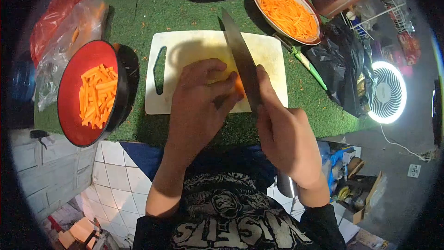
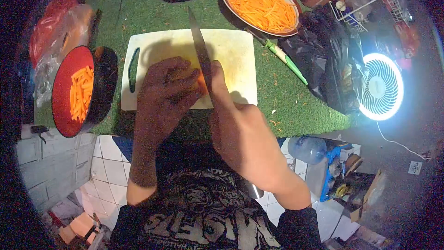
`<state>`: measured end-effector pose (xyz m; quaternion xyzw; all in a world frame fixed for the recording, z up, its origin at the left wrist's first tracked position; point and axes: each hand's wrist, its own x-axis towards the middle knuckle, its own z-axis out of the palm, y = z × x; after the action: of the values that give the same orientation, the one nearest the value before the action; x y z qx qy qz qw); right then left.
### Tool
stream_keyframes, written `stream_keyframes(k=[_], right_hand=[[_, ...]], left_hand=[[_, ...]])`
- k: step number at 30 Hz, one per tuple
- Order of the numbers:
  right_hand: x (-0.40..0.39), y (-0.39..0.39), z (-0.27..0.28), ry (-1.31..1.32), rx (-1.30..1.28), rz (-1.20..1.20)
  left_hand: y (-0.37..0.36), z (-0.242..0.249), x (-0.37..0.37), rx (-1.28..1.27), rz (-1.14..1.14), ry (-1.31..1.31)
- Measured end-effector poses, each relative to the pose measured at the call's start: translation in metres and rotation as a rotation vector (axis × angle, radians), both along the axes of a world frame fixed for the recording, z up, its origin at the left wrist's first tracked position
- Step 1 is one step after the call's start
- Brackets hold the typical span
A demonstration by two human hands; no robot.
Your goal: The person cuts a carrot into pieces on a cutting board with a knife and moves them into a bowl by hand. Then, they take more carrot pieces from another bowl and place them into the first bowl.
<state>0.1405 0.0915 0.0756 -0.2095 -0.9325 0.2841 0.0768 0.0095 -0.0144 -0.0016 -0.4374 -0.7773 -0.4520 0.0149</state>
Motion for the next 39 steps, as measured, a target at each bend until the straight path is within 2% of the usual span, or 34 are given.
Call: stream_keyframes(k=[8, 14, 17, 20, 26, 39], right_hand=[[-0.003, -0.007, -0.002, -0.013, -0.028, 0.005], [-0.011, -0.004, -0.012, -0.075, 0.097, 0.11], [-0.016, 0.0, -0.004, -0.139, 0.026, 0.126], [-0.016, 0.006, -0.014, -0.003, 0.1, 0.077], [-0.013, -0.003, 0.002, -0.101, 0.145, -0.017], [-0.017, -0.013, -0.01, -0.104, 0.212, 0.023]], left_hand=[[0.0, 0.002, -0.001, -0.042, -0.005, 0.056], [-0.001, -0.002, 0.0, -0.033, -0.003, 0.034], [-0.001, 0.0, -0.003, -0.045, -0.001, 0.053], [-0.003, 0.0, -0.002, -0.069, 0.0, 0.037], [-0.001, -0.007, -0.002, -0.018, 0.039, 0.038], [-0.001, -0.005, 0.0, -0.005, 0.039, 0.016]])
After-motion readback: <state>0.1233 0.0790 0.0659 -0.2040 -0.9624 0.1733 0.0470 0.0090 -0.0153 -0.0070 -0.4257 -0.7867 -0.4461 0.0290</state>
